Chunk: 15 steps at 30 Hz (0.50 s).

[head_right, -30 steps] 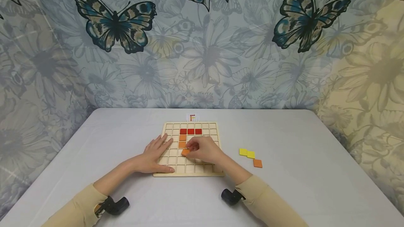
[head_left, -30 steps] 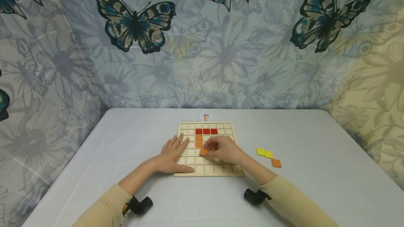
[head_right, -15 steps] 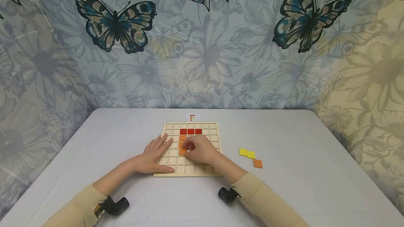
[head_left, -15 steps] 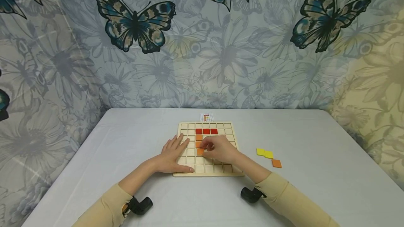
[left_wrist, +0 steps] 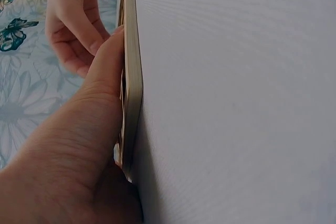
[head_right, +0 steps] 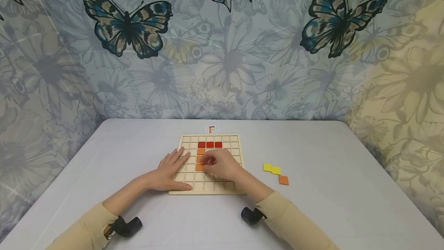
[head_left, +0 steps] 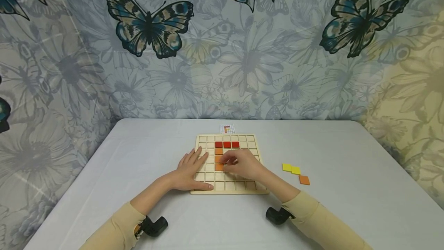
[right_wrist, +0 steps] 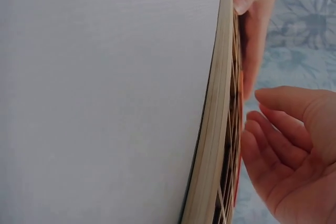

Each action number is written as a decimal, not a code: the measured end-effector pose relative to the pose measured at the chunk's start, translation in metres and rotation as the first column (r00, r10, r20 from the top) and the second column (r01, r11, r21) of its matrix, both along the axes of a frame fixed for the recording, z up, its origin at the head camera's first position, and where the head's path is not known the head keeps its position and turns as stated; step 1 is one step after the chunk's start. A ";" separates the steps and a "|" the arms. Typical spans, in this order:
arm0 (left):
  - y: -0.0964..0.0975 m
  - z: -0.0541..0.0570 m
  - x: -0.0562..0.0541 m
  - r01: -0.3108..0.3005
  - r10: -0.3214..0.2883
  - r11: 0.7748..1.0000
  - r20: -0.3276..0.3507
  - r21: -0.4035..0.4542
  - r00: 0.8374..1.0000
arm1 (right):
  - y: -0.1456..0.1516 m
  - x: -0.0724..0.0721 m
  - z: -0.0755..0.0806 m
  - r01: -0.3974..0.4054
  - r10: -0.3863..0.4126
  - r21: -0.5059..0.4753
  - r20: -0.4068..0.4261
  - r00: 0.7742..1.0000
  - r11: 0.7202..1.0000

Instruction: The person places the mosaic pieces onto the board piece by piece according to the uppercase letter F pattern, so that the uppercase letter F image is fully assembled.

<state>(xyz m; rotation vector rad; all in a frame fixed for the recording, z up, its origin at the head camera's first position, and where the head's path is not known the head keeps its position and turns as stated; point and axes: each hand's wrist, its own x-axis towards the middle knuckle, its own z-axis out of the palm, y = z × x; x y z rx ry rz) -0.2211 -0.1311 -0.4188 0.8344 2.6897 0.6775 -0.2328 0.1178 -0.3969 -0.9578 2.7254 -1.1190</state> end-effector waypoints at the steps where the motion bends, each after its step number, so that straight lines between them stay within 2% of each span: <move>1: 0.000 0.000 0.000 0.001 -0.001 1.000 -0.001 -0.002 1.000 | 0.002 0.000 0.000 0.007 -0.007 -0.006 0.006 1.000 1.000; 15: 0.000 0.004 0.002 0.005 -0.005 1.000 0.006 0.011 1.000 | 0.049 0.011 0.005 0.137 -0.134 -0.035 0.095 0.986 0.990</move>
